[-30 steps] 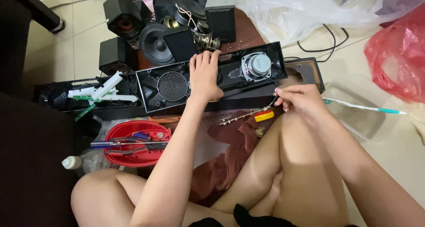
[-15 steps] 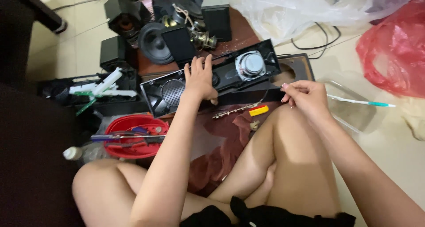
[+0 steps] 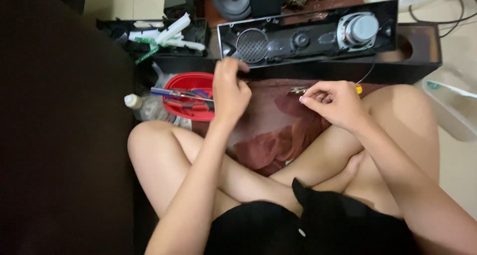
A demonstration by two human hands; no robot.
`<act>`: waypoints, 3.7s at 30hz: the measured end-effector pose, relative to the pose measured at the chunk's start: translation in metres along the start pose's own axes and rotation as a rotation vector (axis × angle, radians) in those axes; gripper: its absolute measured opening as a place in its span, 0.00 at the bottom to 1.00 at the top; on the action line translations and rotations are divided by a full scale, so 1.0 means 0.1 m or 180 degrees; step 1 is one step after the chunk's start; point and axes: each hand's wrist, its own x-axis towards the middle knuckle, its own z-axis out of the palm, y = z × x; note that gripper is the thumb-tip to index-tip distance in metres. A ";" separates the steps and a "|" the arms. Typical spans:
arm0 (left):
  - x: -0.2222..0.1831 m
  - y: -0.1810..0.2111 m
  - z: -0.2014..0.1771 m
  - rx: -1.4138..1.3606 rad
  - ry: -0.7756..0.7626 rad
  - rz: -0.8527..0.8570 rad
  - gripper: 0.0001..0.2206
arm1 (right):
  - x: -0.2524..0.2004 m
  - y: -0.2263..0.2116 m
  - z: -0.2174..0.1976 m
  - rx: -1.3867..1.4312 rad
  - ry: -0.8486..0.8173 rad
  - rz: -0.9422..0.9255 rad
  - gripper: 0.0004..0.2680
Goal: Cleaning the internal components and grill of a disassembled speaker using brushes and a cloth.
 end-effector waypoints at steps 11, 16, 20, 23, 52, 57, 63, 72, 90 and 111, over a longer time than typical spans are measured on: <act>-0.93 -0.04 0.23 0.0282 -0.1964 -0.0931 0.09 | -0.09 0.23 0.18 -0.3366 0.0036 -0.0377 0.13; -0.87 0.00 0.15 0.0195 -0.1706 -0.1028 0.08 | -0.04 0.34 0.12 -0.3680 -0.0348 0.0090 0.19; -0.67 0.10 -0.06 0.1046 -0.0739 -0.0293 0.12 | 0.09 0.04 0.30 -0.3255 -0.0379 -0.0423 0.12; -0.60 -0.11 -0.16 0.1615 -0.0759 -0.0386 0.19 | 0.25 -0.05 0.61 -0.3051 -0.0669 -0.0384 0.08; -0.33 -0.55 -0.33 0.0575 -0.2324 -0.2349 0.12 | 1.40 -0.07 1.62 -0.2617 -0.2384 0.0046 0.15; -0.43 -0.62 -0.25 0.0586 -0.2361 -0.1877 0.07 | 1.40 -0.33 1.60 -0.3006 -0.2734 0.0342 0.19; -0.49 -0.63 -0.22 0.0524 -0.2223 -0.1436 0.06 | 1.52 -0.03 1.51 -0.2938 -0.2885 -0.0375 0.13; -0.49 -0.59 -0.26 0.0743 -0.2348 -0.1612 0.06 | 1.32 0.23 1.40 -0.3866 -0.2319 -0.1524 0.16; -0.39 0.16 -0.28 0.0383 -0.0332 -0.0148 0.29 | 0.28 -0.51 0.00 0.0129 0.0001 -0.0077 0.07; -0.32 0.53 0.15 -0.0261 -0.1472 -0.0038 0.04 | 0.05 -0.83 0.33 -0.1179 0.0185 0.0443 0.12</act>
